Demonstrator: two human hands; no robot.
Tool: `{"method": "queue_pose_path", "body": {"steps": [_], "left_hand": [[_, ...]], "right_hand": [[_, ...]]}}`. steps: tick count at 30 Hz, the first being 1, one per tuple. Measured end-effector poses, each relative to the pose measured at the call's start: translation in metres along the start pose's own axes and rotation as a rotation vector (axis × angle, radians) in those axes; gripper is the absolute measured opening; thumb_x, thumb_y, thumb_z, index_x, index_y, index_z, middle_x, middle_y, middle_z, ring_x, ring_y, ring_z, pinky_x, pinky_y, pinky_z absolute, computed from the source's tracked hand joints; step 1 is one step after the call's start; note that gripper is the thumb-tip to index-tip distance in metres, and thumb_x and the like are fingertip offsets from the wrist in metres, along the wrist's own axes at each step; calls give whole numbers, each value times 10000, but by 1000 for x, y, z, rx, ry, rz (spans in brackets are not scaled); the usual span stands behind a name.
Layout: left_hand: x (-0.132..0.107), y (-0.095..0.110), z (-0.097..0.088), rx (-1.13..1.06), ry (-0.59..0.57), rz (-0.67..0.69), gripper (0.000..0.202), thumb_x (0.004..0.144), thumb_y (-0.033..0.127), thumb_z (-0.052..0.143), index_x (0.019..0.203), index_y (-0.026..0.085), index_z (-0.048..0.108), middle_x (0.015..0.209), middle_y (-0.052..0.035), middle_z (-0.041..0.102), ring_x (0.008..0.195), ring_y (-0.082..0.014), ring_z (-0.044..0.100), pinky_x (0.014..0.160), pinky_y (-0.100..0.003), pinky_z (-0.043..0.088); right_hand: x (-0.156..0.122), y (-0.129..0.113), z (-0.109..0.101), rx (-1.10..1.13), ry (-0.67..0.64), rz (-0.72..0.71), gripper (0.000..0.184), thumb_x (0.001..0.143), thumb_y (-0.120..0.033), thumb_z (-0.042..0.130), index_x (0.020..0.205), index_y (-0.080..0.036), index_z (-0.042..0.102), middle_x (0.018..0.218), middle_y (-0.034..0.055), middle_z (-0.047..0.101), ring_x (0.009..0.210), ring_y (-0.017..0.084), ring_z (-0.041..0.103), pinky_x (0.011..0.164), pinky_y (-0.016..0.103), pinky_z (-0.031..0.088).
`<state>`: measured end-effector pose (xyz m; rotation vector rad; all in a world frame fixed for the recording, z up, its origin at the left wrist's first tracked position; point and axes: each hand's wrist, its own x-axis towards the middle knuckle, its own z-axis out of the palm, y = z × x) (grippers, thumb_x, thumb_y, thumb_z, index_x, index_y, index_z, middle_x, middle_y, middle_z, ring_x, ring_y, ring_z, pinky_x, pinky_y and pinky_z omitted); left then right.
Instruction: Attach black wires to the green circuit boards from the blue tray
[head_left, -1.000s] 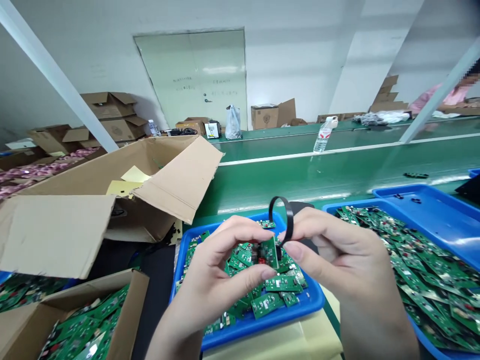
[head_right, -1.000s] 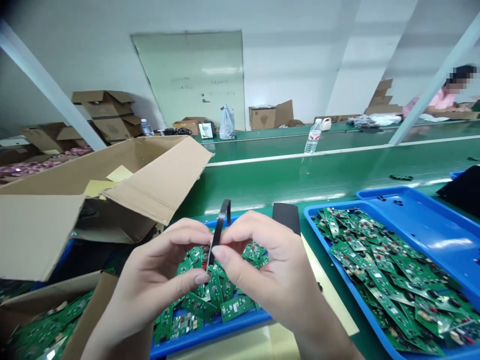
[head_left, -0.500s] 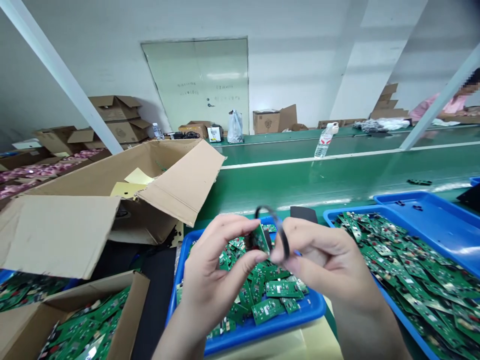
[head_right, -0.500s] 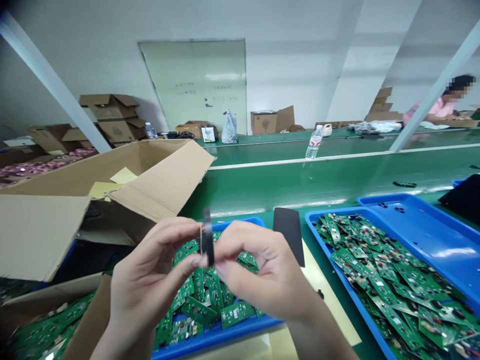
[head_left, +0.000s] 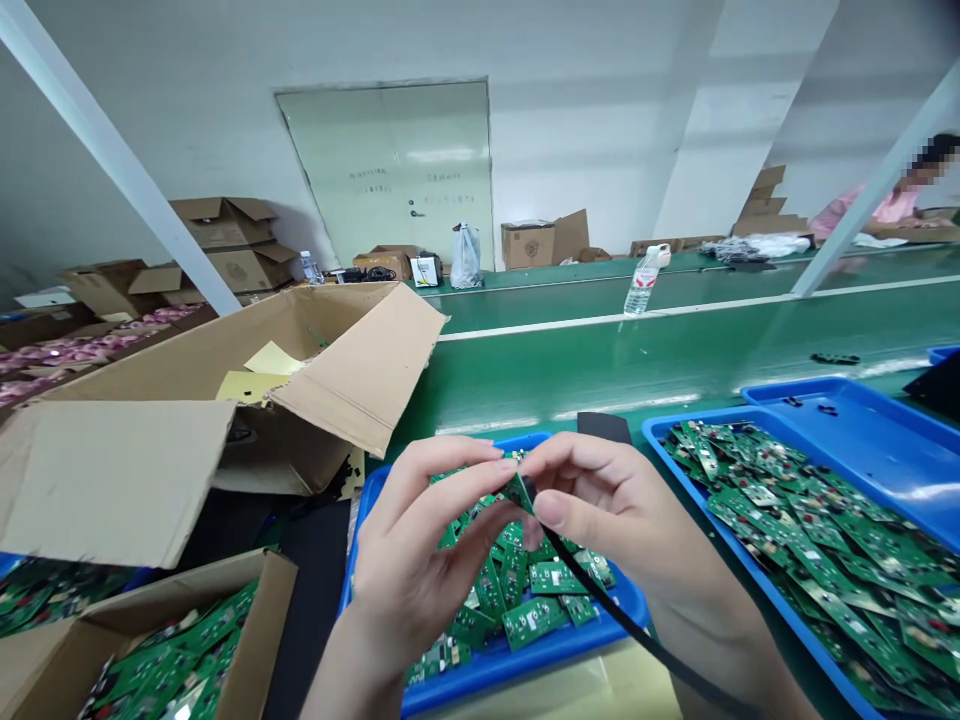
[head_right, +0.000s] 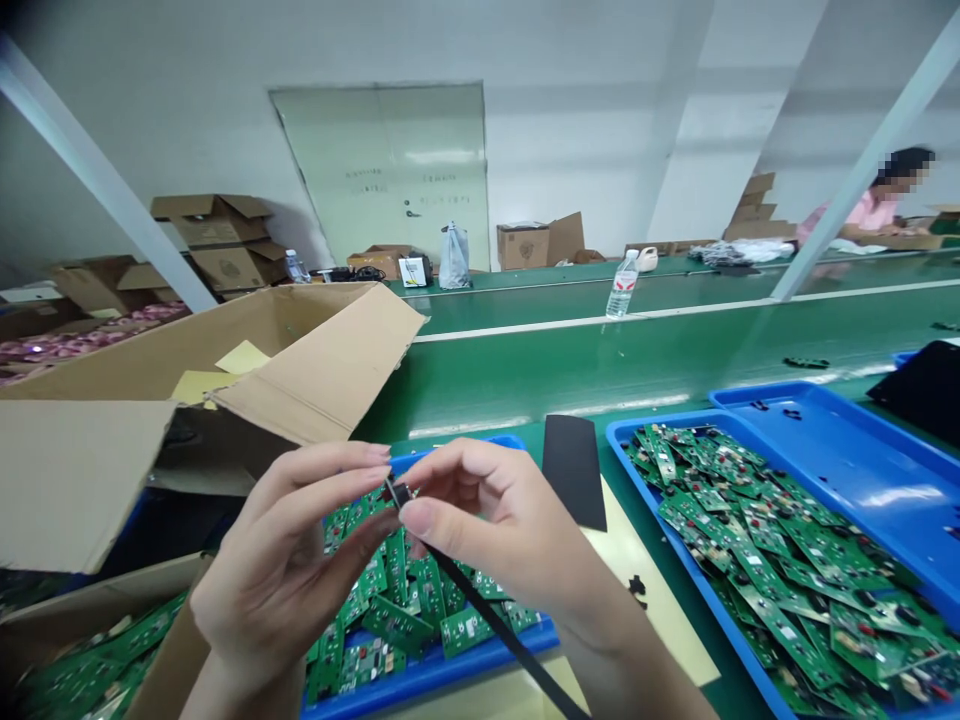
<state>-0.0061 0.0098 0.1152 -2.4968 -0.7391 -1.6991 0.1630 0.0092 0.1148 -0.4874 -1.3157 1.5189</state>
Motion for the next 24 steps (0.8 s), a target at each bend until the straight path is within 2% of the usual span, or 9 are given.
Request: {"method": "queue_pose_path", "body": {"steps": [3, 8, 15, 24], "left_hand": [[1, 1, -1, 28, -14, 12, 385, 724, 2, 673, 1065, 172, 610, 989, -49, 614, 909, -155, 619, 749, -265, 551], [3, 3, -1, 57, -24, 24, 374, 727, 2, 671, 1059, 163, 609, 983, -47, 610, 896, -146, 614, 746, -254, 546], [1, 3, -3, 84, -54, 19, 423, 733, 4, 661, 1097, 213, 603, 987, -44, 612, 885, -161, 617, 742, -282, 550], [-2, 7, -3, 160, -93, 28, 461, 760, 1, 619, 1153, 240, 593, 1010, -55, 636, 905, -181, 623, 717, -285, 558]], "right_hand": [[-1, -1, 2, -10, 45, -7, 76, 780, -262, 690, 793, -194, 660, 684, -18, 618, 598, 80, 588, 576, 203, 492], [-2, -1, -1, -55, 88, -7, 74, 758, -254, 700, 774, -185, 681, 681, -3, 629, 588, 89, 578, 553, 208, 470], [-2, -3, -1, -111, 84, 6, 102, 750, -275, 686, 759, -175, 668, 669, 8, 624, 579, 105, 573, 547, 233, 483], [-3, 1, -1, -190, 102, -10, 61, 768, -226, 621, 732, -177, 625, 633, -7, 573, 569, 100, 531, 535, 218, 464]]}}
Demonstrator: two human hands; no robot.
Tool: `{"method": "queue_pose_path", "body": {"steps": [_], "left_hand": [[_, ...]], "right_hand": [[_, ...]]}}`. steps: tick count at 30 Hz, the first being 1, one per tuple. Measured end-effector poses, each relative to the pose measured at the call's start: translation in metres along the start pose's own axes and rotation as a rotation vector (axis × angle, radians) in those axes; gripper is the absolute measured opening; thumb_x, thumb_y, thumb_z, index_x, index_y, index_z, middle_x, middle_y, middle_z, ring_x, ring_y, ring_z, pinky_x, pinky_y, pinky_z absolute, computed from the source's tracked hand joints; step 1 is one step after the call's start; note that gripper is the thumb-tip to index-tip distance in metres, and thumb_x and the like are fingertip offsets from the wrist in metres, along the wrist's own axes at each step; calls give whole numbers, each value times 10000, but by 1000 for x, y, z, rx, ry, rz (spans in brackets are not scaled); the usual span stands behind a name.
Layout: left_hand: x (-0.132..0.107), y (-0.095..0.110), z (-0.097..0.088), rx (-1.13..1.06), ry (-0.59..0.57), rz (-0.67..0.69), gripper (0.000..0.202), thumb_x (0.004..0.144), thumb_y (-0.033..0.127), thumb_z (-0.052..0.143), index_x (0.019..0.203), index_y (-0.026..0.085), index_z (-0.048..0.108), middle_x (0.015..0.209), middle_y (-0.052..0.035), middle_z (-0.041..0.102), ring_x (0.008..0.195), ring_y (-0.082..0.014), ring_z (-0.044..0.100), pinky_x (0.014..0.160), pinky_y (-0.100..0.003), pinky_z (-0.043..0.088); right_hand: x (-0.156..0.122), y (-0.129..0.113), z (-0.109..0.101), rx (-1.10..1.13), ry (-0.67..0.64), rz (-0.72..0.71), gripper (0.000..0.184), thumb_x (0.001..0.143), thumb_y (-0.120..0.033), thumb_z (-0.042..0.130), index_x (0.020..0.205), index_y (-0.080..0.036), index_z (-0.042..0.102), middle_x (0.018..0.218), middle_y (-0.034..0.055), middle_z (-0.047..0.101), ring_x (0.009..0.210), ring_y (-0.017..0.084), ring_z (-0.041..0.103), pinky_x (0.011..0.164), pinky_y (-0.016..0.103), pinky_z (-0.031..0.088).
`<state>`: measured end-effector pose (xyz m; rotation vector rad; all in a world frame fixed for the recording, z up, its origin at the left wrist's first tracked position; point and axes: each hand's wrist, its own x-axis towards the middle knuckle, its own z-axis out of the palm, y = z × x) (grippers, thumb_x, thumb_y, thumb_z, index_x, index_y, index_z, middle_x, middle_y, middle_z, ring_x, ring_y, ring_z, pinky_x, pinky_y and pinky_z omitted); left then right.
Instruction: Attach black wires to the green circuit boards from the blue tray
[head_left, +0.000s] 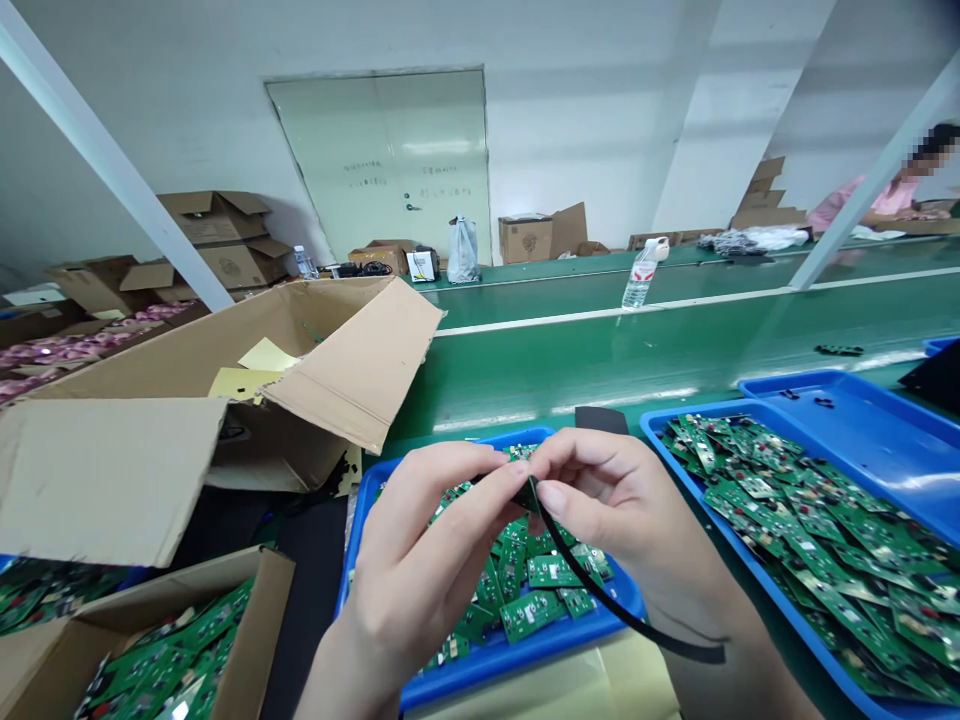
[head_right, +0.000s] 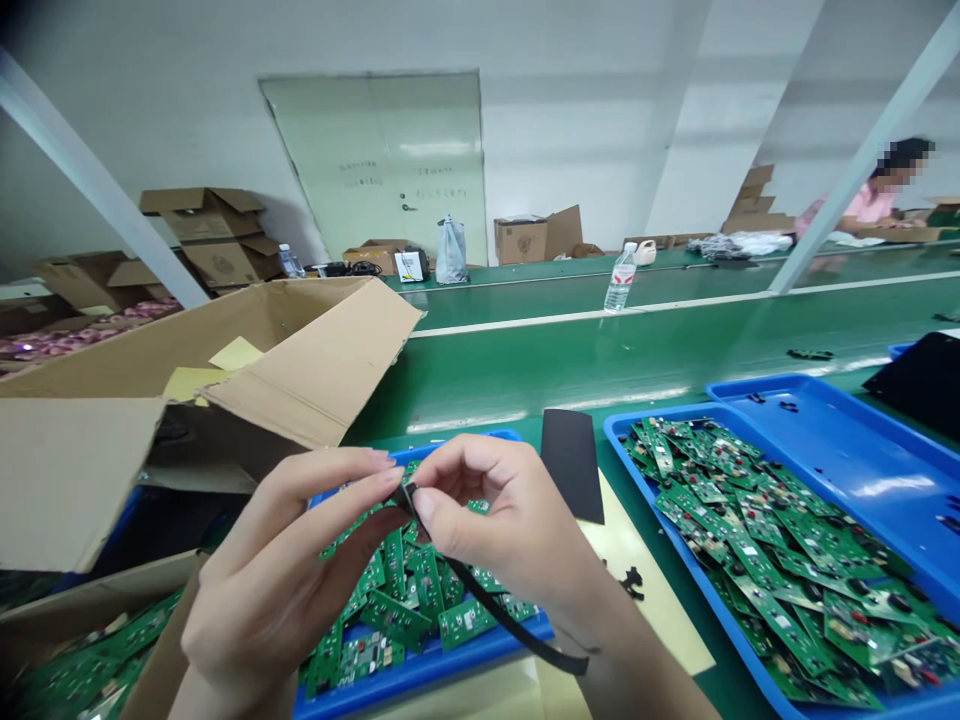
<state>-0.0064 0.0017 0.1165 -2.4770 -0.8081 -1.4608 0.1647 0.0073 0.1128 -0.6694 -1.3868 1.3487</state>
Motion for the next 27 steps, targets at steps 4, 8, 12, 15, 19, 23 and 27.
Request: {"method": "queue_pose_path", "body": {"steps": [4, 8, 12, 15, 19, 23, 27], "left_hand": [[1, -2, 1, -10, -6, 37, 464, 726, -36, 640, 1134, 181, 595, 1010, -68, 615, 913, -169, 608, 731, -269, 548], [3, -4, 3, -54, 59, -24, 431, 726, -7, 666, 1103, 188, 589, 974, -49, 612, 886, -154, 606, 737, -268, 545], [2, -6, 6, -90, 121, -106, 382, 755, 88, 681, 1097, 226, 581, 953, -33, 619, 853, -154, 611, 732, -285, 552], [-1, -10, 7, -117, 156, -167, 362, 768, 130, 678, 1099, 241, 581, 955, -35, 618, 865, -165, 606, 750, -315, 548], [-5, -11, 8, -239, 155, -228, 356, 764, 132, 679, 1092, 244, 596, 949, -42, 614, 893, -173, 605, 765, -318, 555], [-3, -8, 10, -465, 159, -299, 319, 752, 140, 693, 1049, 225, 616, 933, -49, 613, 880, -173, 622, 734, -298, 584], [0, -3, 14, -635, 151, -354, 298, 743, 132, 701, 1017, 222, 625, 916, -40, 618, 871, -155, 630, 723, -262, 597]], "right_hand": [[2, 1, -1, 31, -11, 8, 61, 768, -218, 640, 728, -174, 631, 619, -13, 582, 558, 94, 545, 526, 206, 463], [5, 1, -1, 171, -47, 18, 60, 774, -236, 671, 778, -177, 661, 646, -13, 616, 566, 96, 597, 551, 217, 501], [7, 4, -1, 276, -112, 48, 155, 758, -216, 704, 908, -187, 678, 659, -22, 631, 593, 95, 629, 592, 224, 523], [7, 7, 0, 323, -151, 46, 205, 732, -214, 733, 927, -194, 672, 640, -37, 621, 590, 90, 638, 556, 194, 503], [6, 8, 1, 337, -159, 44, 179, 755, -215, 714, 923, -192, 657, 643, -42, 611, 583, 73, 622, 561, 182, 498], [8, 7, 3, 339, -163, 34, 175, 761, -233, 706, 910, -187, 628, 640, -45, 602, 553, 73, 602, 550, 194, 508], [6, 5, 3, 229, -92, -16, 114, 756, -182, 693, 849, -177, 627, 673, -29, 626, 569, 71, 599, 535, 179, 506]]}}
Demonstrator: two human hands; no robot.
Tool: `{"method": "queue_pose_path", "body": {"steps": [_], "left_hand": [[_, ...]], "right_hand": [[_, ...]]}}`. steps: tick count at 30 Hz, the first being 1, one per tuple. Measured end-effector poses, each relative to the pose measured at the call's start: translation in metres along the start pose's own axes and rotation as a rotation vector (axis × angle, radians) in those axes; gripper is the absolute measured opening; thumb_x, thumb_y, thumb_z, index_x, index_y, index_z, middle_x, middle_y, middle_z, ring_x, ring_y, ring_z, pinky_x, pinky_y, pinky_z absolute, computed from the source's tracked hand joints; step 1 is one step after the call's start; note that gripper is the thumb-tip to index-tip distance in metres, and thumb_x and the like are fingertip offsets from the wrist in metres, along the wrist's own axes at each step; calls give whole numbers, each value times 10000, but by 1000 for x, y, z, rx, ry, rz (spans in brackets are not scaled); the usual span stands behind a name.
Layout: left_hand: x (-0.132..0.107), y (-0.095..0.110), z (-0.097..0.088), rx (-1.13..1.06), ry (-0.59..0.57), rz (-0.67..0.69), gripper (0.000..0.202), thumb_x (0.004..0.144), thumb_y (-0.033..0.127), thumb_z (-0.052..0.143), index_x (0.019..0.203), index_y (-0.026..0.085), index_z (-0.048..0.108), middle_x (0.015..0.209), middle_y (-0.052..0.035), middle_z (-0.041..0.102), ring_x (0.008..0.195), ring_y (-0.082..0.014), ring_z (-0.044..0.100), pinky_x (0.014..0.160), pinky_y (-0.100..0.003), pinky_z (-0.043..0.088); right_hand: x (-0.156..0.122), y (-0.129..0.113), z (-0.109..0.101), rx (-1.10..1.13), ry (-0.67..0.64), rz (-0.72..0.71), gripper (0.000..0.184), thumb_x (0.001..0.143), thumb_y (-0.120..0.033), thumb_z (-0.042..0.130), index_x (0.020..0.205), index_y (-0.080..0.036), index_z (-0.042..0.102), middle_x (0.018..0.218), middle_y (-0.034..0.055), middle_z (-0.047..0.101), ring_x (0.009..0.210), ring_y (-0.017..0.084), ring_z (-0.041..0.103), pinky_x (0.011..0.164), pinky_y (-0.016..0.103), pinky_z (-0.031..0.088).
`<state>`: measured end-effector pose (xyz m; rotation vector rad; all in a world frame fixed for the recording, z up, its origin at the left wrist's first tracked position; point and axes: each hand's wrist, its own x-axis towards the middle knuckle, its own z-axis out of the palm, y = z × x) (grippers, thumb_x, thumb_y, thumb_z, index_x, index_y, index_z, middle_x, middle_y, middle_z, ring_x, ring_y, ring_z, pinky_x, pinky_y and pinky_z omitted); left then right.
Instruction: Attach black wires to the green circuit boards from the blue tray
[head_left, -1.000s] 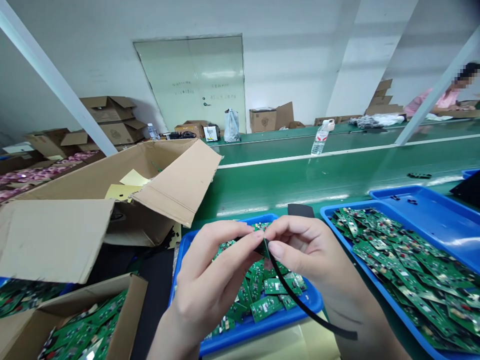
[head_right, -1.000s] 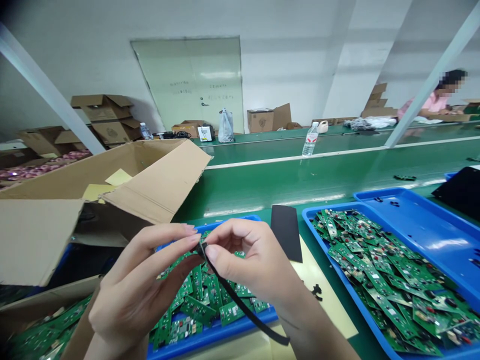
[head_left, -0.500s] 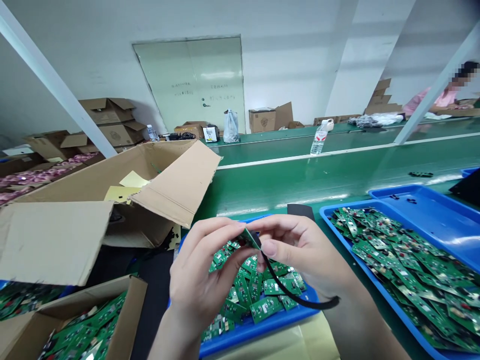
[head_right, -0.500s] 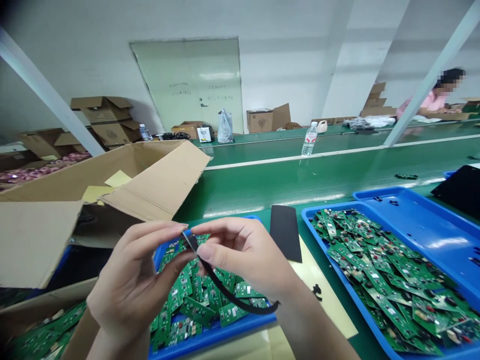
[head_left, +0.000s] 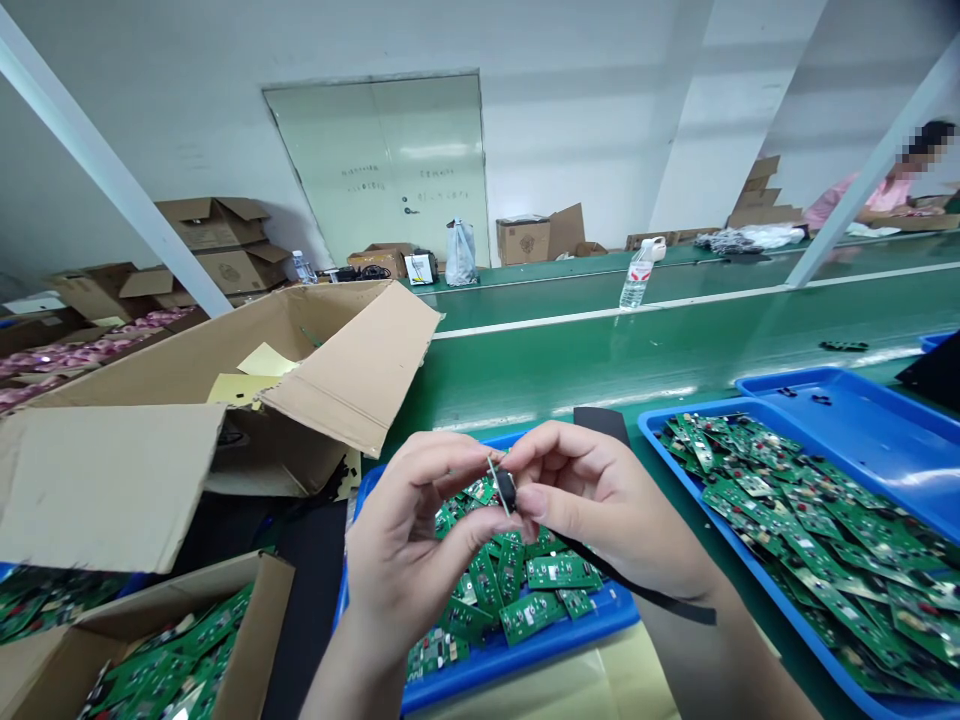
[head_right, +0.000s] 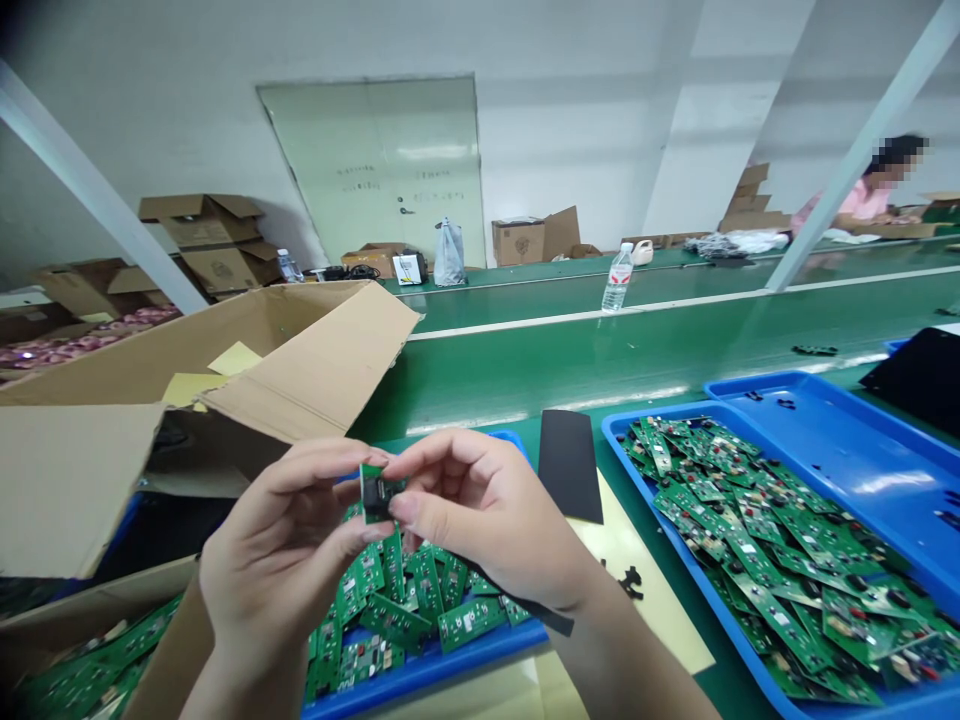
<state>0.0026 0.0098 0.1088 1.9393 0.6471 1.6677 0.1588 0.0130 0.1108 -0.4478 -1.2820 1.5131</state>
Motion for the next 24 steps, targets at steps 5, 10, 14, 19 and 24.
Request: {"method": "queue_pose_path", "body": {"steps": [5, 10, 14, 19, 24], "left_hand": [[-2, 0, 6, -62, 5, -68, 373, 772, 159, 677, 1119, 256, 578, 943, -44, 635, 886, -161, 651, 729, -254, 599], [-2, 1, 8, 99, -23, -6, 336, 827, 133, 598, 1138, 263, 594, 1001, -57, 675, 949, -175, 652, 791, -274, 583], [-4, -1, 6, 262, -21, 51, 348, 796, 95, 609, 1108, 250, 615, 993, -36, 698, 893, -163, 671, 775, -275, 592], [-7, -5, 6, 438, 68, 73, 305, 764, 76, 625, 1029, 225, 647, 895, 1, 727, 737, -124, 689, 684, -233, 608], [-7, 0, 6, 550, 43, 67, 260, 768, 117, 634, 1003, 227, 656, 880, 11, 743, 699, -128, 702, 677, -235, 612]], "right_hand": [[-6, -1, 2, -337, 159, -168, 105, 783, -155, 642, 883, -189, 647, 826, 27, 681, 730, 120, 640, 629, 228, 536], [-8, -1, 3, -711, 267, -486, 76, 820, -144, 592, 846, -201, 635, 747, 15, 656, 684, 134, 607, 620, 266, 522], [-5, -1, 0, -882, 228, -576, 91, 851, -137, 557, 861, -204, 618, 742, 23, 651, 689, 147, 598, 624, 294, 512], [-6, 1, -3, -1014, 137, -634, 113, 880, -122, 525, 897, -194, 610, 801, 45, 658, 740, 150, 619, 653, 290, 526], [-8, 0, -1, -1145, 159, -658, 135, 883, -87, 501, 889, -159, 616, 794, 73, 649, 747, 158, 608, 666, 300, 526]]}}
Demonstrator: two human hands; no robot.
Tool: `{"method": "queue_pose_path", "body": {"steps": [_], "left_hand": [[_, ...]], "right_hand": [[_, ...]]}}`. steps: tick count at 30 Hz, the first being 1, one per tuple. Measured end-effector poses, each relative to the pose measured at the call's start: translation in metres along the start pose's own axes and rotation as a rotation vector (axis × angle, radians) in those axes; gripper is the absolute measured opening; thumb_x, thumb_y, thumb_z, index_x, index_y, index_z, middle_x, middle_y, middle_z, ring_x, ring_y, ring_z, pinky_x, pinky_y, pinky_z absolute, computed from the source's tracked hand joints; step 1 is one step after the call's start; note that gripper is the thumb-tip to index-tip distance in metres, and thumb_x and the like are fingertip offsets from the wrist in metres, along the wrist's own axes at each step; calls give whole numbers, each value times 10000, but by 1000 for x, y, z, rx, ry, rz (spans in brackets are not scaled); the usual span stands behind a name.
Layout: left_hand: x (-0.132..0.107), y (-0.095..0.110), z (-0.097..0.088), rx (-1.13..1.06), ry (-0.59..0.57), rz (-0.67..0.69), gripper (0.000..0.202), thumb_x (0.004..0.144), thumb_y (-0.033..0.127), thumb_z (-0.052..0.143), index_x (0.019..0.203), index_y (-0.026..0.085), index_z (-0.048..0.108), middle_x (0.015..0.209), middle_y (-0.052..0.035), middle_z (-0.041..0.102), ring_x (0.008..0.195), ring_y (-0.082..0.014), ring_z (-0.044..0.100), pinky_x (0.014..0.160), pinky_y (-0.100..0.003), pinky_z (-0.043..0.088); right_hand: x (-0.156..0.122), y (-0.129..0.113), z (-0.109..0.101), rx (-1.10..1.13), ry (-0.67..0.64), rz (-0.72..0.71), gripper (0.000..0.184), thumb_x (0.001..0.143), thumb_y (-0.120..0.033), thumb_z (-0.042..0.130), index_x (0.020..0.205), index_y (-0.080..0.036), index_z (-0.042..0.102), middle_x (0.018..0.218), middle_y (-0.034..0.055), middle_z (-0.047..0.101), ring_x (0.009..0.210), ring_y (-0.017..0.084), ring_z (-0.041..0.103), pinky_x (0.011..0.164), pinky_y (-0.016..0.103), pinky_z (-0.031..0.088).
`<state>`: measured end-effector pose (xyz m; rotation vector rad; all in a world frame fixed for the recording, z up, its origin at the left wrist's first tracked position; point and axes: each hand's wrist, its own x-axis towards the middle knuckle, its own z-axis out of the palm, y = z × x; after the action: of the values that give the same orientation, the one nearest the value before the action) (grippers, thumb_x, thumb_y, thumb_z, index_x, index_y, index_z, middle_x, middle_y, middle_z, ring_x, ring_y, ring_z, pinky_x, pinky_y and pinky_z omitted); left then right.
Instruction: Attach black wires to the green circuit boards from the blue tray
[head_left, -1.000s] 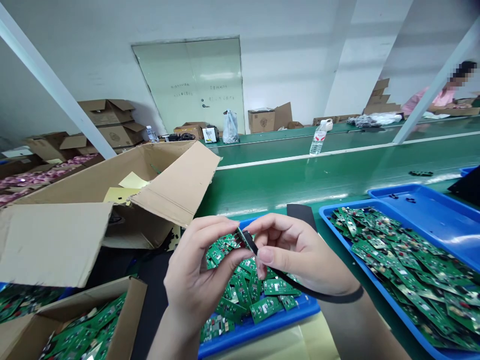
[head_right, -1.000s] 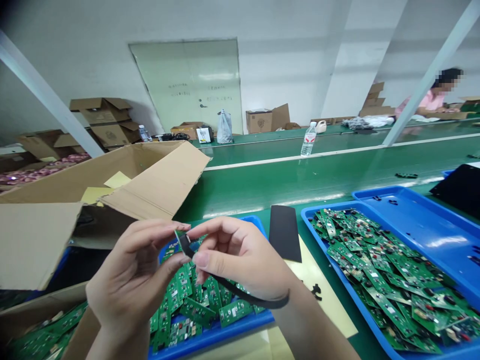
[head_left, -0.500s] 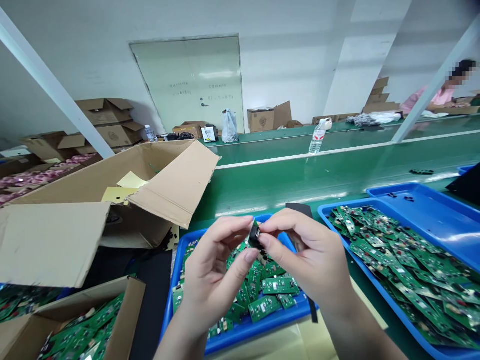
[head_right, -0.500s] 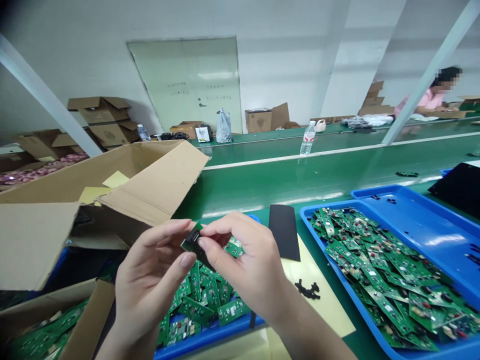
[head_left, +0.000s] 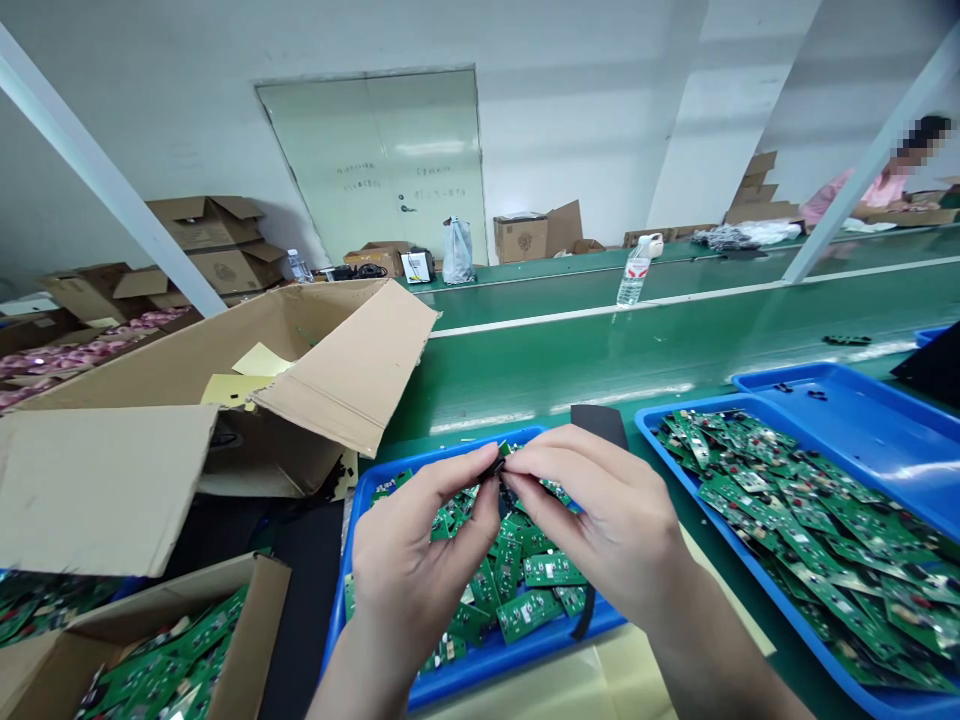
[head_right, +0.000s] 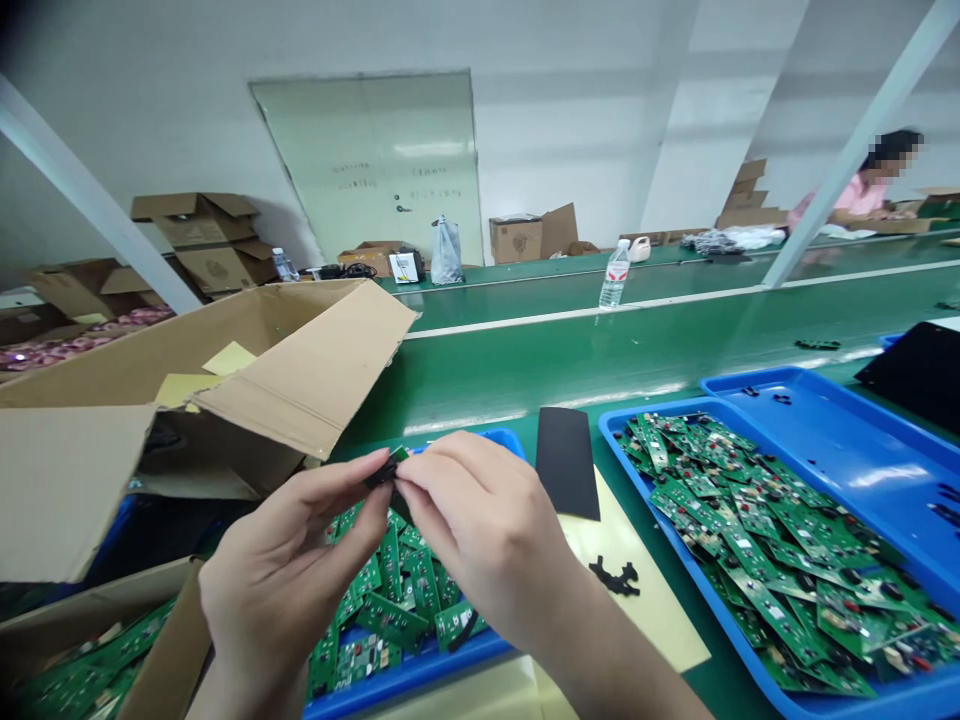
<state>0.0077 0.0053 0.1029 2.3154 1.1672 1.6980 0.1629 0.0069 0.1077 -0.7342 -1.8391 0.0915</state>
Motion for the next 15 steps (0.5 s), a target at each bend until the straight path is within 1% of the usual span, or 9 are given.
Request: {"method": "queue_pose_path", "body": {"steps": [3, 6, 8, 10, 12, 13, 14, 15], "left_hand": [[3, 3, -2, 66, -33, -1, 216, 780, 135, 629, 977, 217, 659, 864, 6, 748, 689, -138, 709, 665, -240, 616], [5, 3, -1, 164, -15, 102, 187, 781, 123, 631, 943, 211, 664, 846, 2, 752, 688, -147, 713, 645, -239, 614], [5, 0, 1, 206, 7, 183, 171, 781, 109, 632, 916, 205, 671, 821, -1, 753, 673, -144, 712, 626, -226, 607], [4, -4, 3, 235, 39, 229, 162, 770, 92, 639, 889, 193, 679, 785, -4, 751, 647, -135, 706, 611, -206, 597], [3, -7, 4, 269, 93, 206, 167, 745, 73, 648, 867, 180, 689, 759, -6, 749, 627, -132, 700, 614, -200, 590], [3, -7, 4, 267, 129, 160, 172, 732, 71, 651, 860, 177, 695, 755, -6, 748, 622, -131, 697, 621, -203, 589], [3, -6, 3, 234, 165, 87, 177, 723, 75, 651, 858, 178, 701, 750, -5, 745, 615, -130, 693, 624, -208, 588], [3, -5, 2, 168, 190, -10, 177, 720, 86, 651, 859, 181, 705, 741, -2, 741, 606, -127, 687, 620, -210, 587]], "right_hand": [[1, -1, 2, -74, -11, 4, 167, 874, -72, 482, 813, -143, 621, 758, 86, 644, 700, 166, 601, 629, 310, 514], [2, -2, 10, -126, -10, 10, 189, 853, -61, 477, 748, -139, 613, 721, 89, 641, 656, 168, 599, 591, 302, 500], [2, -1, 15, -144, 10, 29, 198, 847, -64, 471, 723, -150, 600, 693, 75, 634, 631, 158, 590, 575, 287, 489], [2, 1, 17, -168, 41, 55, 206, 847, -73, 460, 708, -161, 584, 661, 51, 619, 600, 141, 572, 561, 270, 476], [2, 7, 14, -235, 122, 96, 202, 833, -75, 461, 691, -170, 569, 632, 29, 595, 575, 131, 552, 552, 260, 461], [2, 10, 10, -265, 173, 133, 191, 818, -74, 470, 683, -173, 562, 626, 20, 586, 572, 129, 547, 555, 258, 457], [3, 13, 6, -267, 209, 188, 174, 804, -77, 483, 684, -178, 558, 629, 13, 582, 574, 126, 547, 558, 254, 456], [3, 15, 0, -223, 215, 260, 154, 796, -85, 496, 694, -183, 556, 639, 5, 583, 581, 123, 552, 562, 248, 460]]}}
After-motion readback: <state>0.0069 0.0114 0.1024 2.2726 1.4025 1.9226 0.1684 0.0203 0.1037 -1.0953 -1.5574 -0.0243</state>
